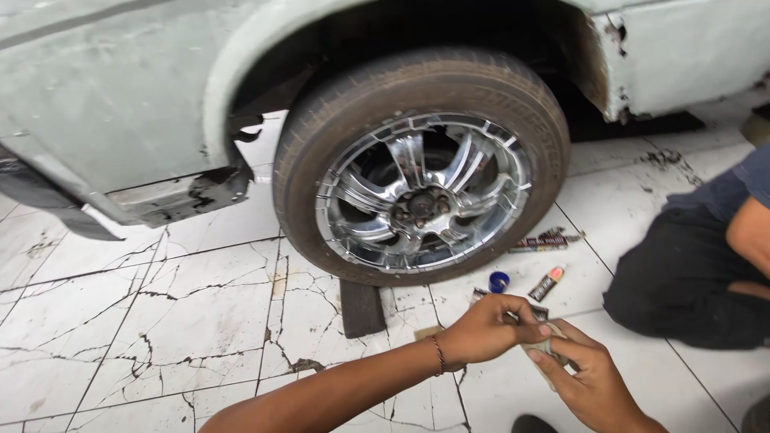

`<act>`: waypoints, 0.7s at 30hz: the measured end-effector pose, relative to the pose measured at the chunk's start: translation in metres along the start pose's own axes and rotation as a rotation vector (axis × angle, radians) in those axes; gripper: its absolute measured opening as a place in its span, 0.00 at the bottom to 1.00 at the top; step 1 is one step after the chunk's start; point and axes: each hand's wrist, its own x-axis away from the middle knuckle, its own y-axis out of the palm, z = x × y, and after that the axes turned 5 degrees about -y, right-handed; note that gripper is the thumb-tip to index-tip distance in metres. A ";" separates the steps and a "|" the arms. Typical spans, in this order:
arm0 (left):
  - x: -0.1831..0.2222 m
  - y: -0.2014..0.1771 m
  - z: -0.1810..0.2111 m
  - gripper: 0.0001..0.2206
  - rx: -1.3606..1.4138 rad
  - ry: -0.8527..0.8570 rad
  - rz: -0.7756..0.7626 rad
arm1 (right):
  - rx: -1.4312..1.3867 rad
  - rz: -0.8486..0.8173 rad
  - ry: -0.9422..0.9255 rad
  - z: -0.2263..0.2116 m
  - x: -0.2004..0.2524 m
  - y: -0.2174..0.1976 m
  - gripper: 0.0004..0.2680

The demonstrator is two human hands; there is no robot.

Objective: Polishing a chrome car wheel rim using a cloth and metal polish.

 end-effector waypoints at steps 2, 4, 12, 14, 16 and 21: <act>-0.002 0.010 -0.003 0.12 -0.014 -0.108 0.033 | 0.072 -0.029 -0.013 -0.002 0.008 -0.006 0.05; -0.005 0.015 -0.016 0.11 -0.036 -0.209 0.075 | 0.143 -0.067 -0.038 0.006 0.013 -0.007 0.05; 0.028 0.016 -0.036 0.12 0.106 -0.523 0.115 | 0.124 -0.319 0.006 0.022 0.026 0.010 0.10; 0.041 0.019 -0.055 0.13 0.135 -0.548 0.120 | 0.079 -0.346 0.055 0.023 0.037 0.021 0.09; 0.048 0.018 -0.070 0.14 0.159 -0.546 0.133 | 0.051 -0.374 0.081 0.018 0.035 0.026 0.09; 0.078 0.006 -0.084 0.17 0.016 -0.704 0.092 | 0.012 -0.544 0.130 0.028 0.036 0.042 0.09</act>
